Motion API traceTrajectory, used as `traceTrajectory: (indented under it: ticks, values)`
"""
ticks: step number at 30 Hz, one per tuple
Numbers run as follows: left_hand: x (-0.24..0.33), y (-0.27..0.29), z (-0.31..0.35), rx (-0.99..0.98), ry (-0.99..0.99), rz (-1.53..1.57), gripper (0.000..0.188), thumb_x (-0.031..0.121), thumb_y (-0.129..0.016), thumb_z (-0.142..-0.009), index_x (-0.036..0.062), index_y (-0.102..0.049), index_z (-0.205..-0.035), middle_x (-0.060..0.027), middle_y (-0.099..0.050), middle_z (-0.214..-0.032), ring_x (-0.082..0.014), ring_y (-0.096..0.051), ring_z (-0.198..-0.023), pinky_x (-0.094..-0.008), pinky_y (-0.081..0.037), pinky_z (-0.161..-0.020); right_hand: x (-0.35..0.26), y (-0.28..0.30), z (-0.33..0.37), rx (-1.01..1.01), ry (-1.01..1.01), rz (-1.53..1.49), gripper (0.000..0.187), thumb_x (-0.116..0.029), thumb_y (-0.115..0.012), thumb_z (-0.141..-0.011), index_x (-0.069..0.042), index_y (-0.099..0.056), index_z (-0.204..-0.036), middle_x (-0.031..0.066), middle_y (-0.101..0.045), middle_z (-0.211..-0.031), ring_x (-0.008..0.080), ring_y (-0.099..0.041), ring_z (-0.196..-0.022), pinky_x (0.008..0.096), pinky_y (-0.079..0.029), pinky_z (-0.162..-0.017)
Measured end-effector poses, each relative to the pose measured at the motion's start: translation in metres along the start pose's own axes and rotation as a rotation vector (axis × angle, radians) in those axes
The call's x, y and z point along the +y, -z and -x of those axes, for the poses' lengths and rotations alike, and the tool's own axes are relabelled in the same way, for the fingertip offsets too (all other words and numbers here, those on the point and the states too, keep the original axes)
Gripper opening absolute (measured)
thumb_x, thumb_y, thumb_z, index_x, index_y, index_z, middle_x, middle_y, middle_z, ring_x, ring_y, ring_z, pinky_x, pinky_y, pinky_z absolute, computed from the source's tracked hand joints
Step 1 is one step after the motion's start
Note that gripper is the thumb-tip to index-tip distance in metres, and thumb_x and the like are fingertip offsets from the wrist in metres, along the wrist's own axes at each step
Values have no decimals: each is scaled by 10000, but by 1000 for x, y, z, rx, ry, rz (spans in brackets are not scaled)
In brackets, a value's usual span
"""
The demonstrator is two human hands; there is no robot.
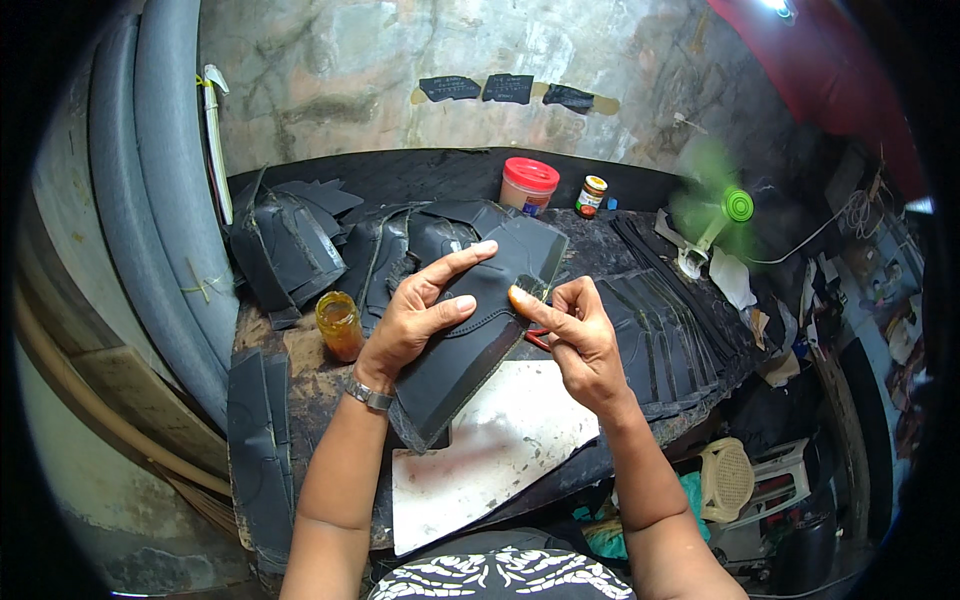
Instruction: The person repeatedly applies a brown adhesive from a small jar onto the edges of black leather pieces using a brush. They spread the glue along seams, flip the pieces, and inspect the coated edges before setting them aside on the workbench.
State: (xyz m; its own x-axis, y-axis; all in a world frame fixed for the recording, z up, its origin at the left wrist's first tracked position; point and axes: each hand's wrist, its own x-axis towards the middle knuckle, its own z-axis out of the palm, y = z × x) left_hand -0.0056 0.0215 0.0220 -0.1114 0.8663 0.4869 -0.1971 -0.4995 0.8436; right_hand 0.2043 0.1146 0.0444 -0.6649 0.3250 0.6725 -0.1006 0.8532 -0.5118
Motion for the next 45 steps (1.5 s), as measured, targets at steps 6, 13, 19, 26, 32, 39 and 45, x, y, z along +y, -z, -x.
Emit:
traceTrajectory:
  ticks: [6,13,19,26,32,39,45]
  values:
    - [-4,0,-1,15,-23,-23,596,123,-658,-890,-30,-462,-1432,-119,-481,-1475,-174,-468,-1333,-299,-341,-1133,3,1,6,-7,-80,-183,619,116,-458,-728,-126,-712,-1239,46,-374,-914,173,-419,-829,265,-405,-796]
    - [-7,0,-3,55,-15,-68,577,87,-631,-901,-33,-454,-1438,-115,-483,-1473,-173,-449,-1348,-298,-312,-1143,5,2,19,34,-299,-1055,467,-22,-545,-775,101,-637,-1216,79,-468,-1069,160,-517,-943,282,-444,-899]
    - [-13,-1,-4,126,-44,-93,545,63,-634,-907,-27,-478,-1422,-128,-496,-1458,-190,-434,-1363,-312,-281,-1159,1,-14,33,11,-385,-683,517,-30,-547,-828,72,-571,-1334,35,-412,-1013,131,-439,-928,271,-404,-884]
    - [-21,6,-8,189,-123,-335,530,92,-638,-910,-28,-498,-1406,-123,-502,-1459,-204,-423,-1378,-323,-262,-1172,-9,-42,62,-214,-153,-508,515,87,-468,-744,-28,-677,-1201,82,-416,-977,197,-464,-938,281,-400,-865]
    - [-32,-3,-17,359,8,-204,425,60,-569,-947,-1,-563,-1367,-110,-590,-1378,-156,-569,-1234,-281,-414,-1077,25,-11,124,138,-377,-428,307,53,-461,-771,11,-704,-954,61,-464,-883,166,-485,-846,266,-397,-765]
    - [-116,-79,-78,204,251,328,726,-117,-578,-850,195,-401,-1482,-83,-486,-1353,-98,-637,-973,-243,-606,-752,52,1,198,446,-351,-273,230,-35,-529,-802,22,-677,-967,58,-519,-791,123,-440,-646,260,-354,-569]
    - [-188,-139,-92,427,471,462,781,-146,-550,-829,245,-388,-1486,38,-474,-968,-78,-584,-808,-365,-626,-696,53,-13,223,567,-277,-437,322,-82,-576,-863,23,-465,-1146,72,-464,-853,108,-431,-687,247,-384,-598]
